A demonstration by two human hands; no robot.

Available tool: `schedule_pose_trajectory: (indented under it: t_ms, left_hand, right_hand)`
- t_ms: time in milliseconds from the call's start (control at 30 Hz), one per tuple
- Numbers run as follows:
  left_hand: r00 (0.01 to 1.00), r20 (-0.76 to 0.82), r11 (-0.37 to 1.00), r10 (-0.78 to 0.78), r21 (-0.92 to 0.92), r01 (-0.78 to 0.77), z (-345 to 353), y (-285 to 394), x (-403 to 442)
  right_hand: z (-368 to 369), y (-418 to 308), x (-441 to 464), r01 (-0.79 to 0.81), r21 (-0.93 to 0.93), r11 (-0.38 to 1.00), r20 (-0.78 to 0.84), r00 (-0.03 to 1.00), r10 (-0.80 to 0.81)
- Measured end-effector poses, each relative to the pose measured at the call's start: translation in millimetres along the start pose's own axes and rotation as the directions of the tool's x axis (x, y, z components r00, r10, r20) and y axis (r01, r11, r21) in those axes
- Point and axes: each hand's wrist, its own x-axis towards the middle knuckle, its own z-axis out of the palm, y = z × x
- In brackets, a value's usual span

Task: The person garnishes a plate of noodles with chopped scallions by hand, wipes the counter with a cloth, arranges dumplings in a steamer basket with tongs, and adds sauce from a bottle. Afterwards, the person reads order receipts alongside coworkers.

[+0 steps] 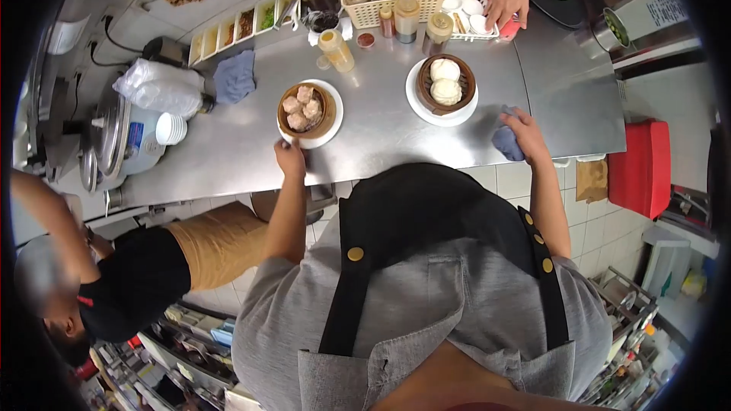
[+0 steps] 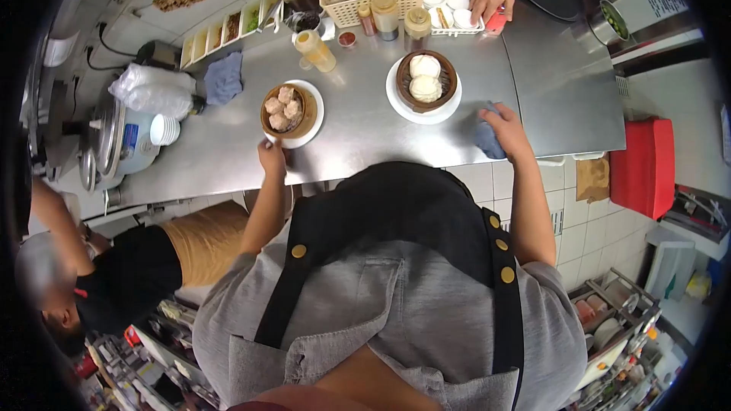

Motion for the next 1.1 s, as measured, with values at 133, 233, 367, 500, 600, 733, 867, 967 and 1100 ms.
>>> schedule_pose_trajectory:
  t_ms: [133,233,367,500,600,733,867,967,1100]
  left_hand:
    - [0.943,0.114,0.942,-0.312,-0.093,0.322,-6.2,49.4,5.7]
    - [0.848,0.313,0.88,-0.427,-0.074,0.47,-19.0,48.9,13.2]
    - [0.766,0.417,0.825,-0.489,-0.063,0.561,-15.0,66.3,-8.2]
    - [0.793,0.389,0.8,-0.469,-0.194,0.568,-5.6,71.1,-21.5]
    - [0.814,0.34,0.8,-0.471,-0.224,0.556,-3.1,70.4,-24.7]
    - [0.878,0.276,0.861,-0.392,-0.226,0.455,5.7,41.7,-19.8]
    - [0.927,0.144,0.823,-0.347,-0.427,0.375,18.3,55.0,-40.1]
    - [0.919,0.102,0.827,-0.381,-0.408,0.388,23.0,41.1,-38.9]
    - [0.928,0.107,0.841,-0.357,-0.396,0.369,17.9,44.7,-39.3]
  right_hand:
    - [87.0,-14.8,10.0,0.062,-0.235,0.97,0.47,0.881,0.058]
    - [196.5,-4.1,28.8,0.289,-0.127,0.949,0.584,0.795,-0.164]
    - [314.7,24.3,51.8,0.689,-0.156,0.708,0.51,0.67,-0.54]
    - [334.3,11.8,14.1,0.674,-0.301,0.674,0.571,0.694,-0.439]
    - [330.2,26.0,8.7,0.74,-0.323,0.59,0.659,0.623,-0.421]
    - [285.9,21.1,4.6,0.666,-0.303,0.682,0.92,0.39,0.028]
    - [201.6,-6.5,1.5,0.439,-0.166,0.883,0.827,0.549,-0.118]
    - [114.2,-34.5,-4.1,0.357,-0.249,0.9,0.759,0.649,-0.047]
    - [10.0,-15.9,12.0,0.347,-0.277,0.896,0.672,0.736,-0.077]
